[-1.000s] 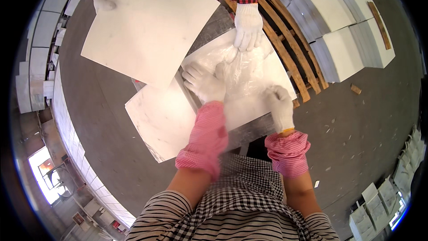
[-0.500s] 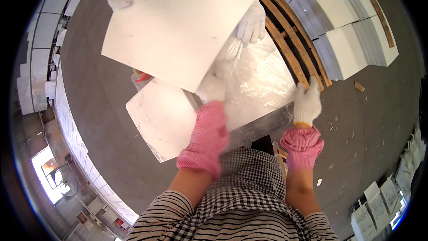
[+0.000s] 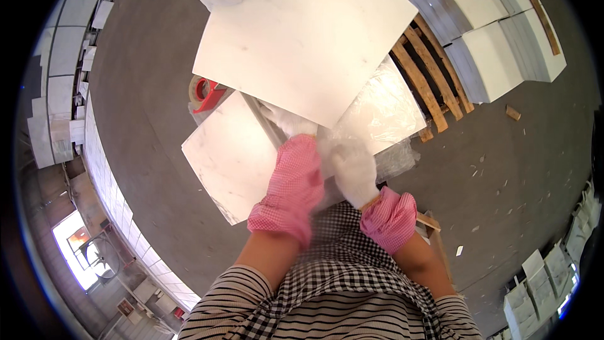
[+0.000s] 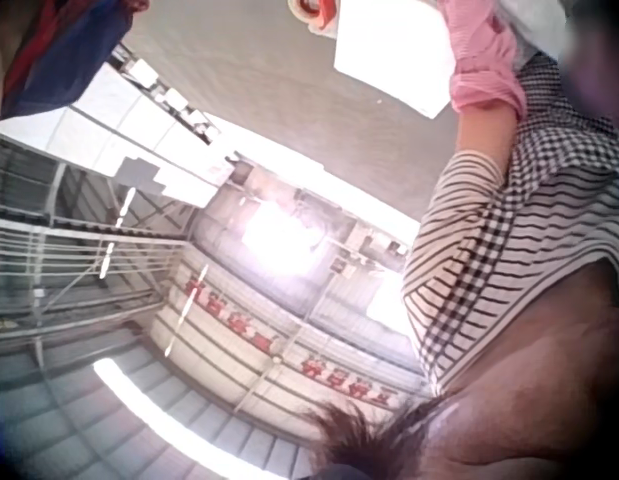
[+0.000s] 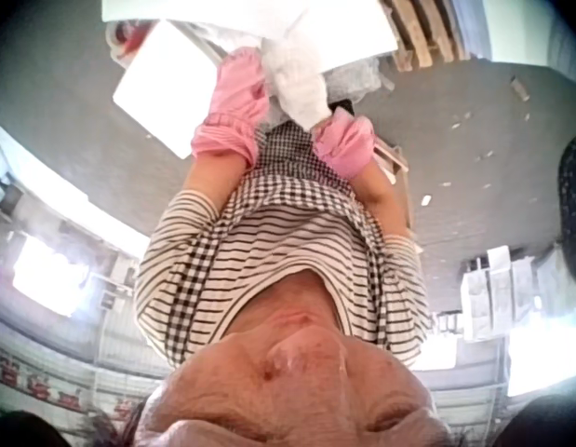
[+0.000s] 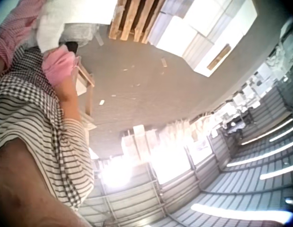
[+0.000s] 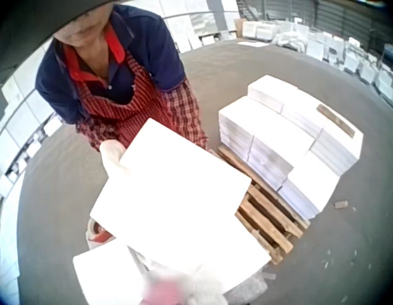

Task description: The person wraps white rectangular boxes with plastic film and places them into cardboard boxes. A coworker assists by taping the boxes shut. The person handles the boxes one at a time, wrapping them and handing them to the coworker for taping.

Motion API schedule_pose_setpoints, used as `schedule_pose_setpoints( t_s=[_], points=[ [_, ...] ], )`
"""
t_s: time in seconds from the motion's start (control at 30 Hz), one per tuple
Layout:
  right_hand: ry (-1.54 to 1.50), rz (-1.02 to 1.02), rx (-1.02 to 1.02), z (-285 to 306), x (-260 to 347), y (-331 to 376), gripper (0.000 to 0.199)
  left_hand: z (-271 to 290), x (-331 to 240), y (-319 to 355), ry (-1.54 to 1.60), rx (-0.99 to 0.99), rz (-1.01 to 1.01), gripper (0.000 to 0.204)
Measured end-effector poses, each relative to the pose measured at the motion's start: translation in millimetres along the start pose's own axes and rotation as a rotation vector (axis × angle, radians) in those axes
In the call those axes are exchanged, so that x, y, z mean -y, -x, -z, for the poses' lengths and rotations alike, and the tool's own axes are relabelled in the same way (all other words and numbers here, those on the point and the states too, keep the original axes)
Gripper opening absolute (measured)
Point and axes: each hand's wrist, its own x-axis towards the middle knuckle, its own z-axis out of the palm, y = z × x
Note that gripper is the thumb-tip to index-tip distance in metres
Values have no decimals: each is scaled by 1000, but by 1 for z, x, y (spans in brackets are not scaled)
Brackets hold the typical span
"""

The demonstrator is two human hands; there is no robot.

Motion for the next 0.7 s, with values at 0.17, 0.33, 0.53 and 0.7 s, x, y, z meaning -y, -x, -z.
schedule_pose_setpoints(
  t_s=[0.17, 0.33, 0.53, 0.7],
  points=[
    [-71, -43, 280, 0, 56, 33, 14, -31, 24, 6, -1705, -394, -3, 86],
    [-113, -32, 496, 62, 49, 5, 15, -43, 17, 4, -1050, -39, -87, 88],
    [-34, -423, -21, 50, -30, 13, 13, -20, 32, -9, 164, -115, -136, 89],
    [-136, -436, -37, 55, -32, 49, 16, 28, 76, -30, 68, 136, -308, 82]
  ],
)
